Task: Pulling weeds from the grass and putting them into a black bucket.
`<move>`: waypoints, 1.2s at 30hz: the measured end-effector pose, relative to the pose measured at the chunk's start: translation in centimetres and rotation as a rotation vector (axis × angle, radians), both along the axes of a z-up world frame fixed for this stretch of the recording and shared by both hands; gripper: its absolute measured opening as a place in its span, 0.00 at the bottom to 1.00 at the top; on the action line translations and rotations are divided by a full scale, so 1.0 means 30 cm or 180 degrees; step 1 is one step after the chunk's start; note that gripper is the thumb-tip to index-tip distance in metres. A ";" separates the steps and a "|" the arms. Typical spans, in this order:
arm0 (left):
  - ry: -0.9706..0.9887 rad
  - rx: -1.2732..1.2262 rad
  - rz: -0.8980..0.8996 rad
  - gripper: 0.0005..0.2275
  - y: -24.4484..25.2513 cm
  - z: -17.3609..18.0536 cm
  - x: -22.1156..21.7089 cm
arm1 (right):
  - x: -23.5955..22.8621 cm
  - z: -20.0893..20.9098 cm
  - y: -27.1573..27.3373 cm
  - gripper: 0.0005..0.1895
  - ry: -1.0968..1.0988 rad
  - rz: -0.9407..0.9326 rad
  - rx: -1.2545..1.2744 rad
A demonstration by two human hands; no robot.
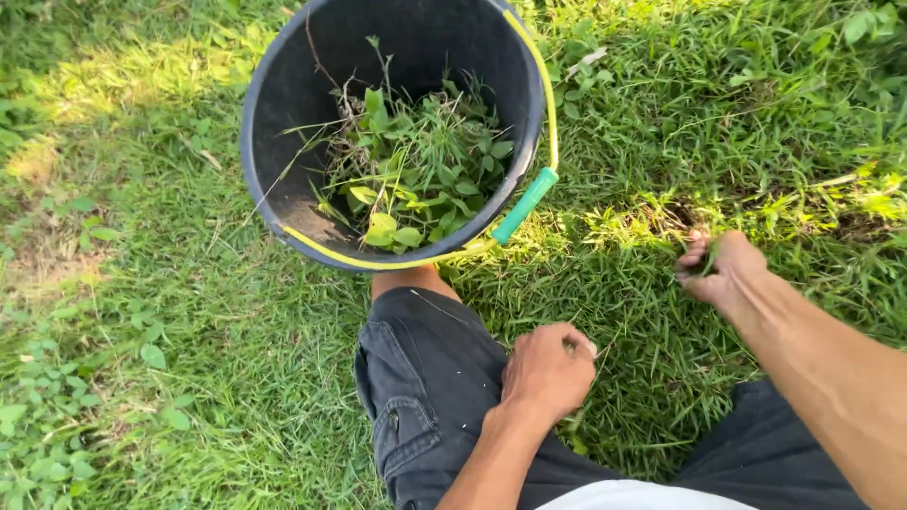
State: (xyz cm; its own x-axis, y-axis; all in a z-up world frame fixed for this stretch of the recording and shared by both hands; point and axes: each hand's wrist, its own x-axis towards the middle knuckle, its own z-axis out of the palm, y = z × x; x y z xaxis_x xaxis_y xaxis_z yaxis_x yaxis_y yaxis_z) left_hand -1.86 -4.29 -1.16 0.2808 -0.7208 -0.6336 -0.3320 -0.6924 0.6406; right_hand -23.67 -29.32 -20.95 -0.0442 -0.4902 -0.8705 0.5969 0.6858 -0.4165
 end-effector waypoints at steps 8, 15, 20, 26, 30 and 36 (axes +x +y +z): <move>-0.0458 -0.1272 -0.0236 0.09 -0.405 -0.013 -0.133 | -0.077 -0.088 -0.042 0.11 -0.0030 0.0575 -0.0315; -0.0330 -0.1157 -0.0343 0.13 -0.724 -0.294 -0.339 | -0.015 -0.010 0.057 0.04 0.0428 0.0579 -0.0435; -0.0388 -0.0236 -0.0574 0.14 -0.840 -0.313 -0.403 | -0.020 0.002 0.050 0.06 0.0403 0.0739 -0.0680; -0.0393 0.0720 -0.0808 0.14 -0.895 -0.364 -0.405 | 0.000 0.134 0.086 0.15 0.1349 0.1556 -0.0916; -0.0402 0.0642 -0.0667 0.16 -0.890 -0.406 -0.393 | 0.008 0.150 0.090 0.13 0.1729 0.1748 -0.0912; -0.0396 0.0394 -0.0336 0.18 -0.862 -0.361 -0.404 | 0.004 0.189 0.108 0.13 0.2937 0.2341 -0.0764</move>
State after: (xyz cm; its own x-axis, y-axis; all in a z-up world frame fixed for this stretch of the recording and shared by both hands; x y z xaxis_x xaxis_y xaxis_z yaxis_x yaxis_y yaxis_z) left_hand -13.99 -30.15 -12.01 0.2896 -0.6693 -0.6843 -0.4781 -0.7205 0.5024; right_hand -23.57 -26.08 -15.29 -0.2442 -0.8047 -0.5412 -0.4943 0.5834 -0.6444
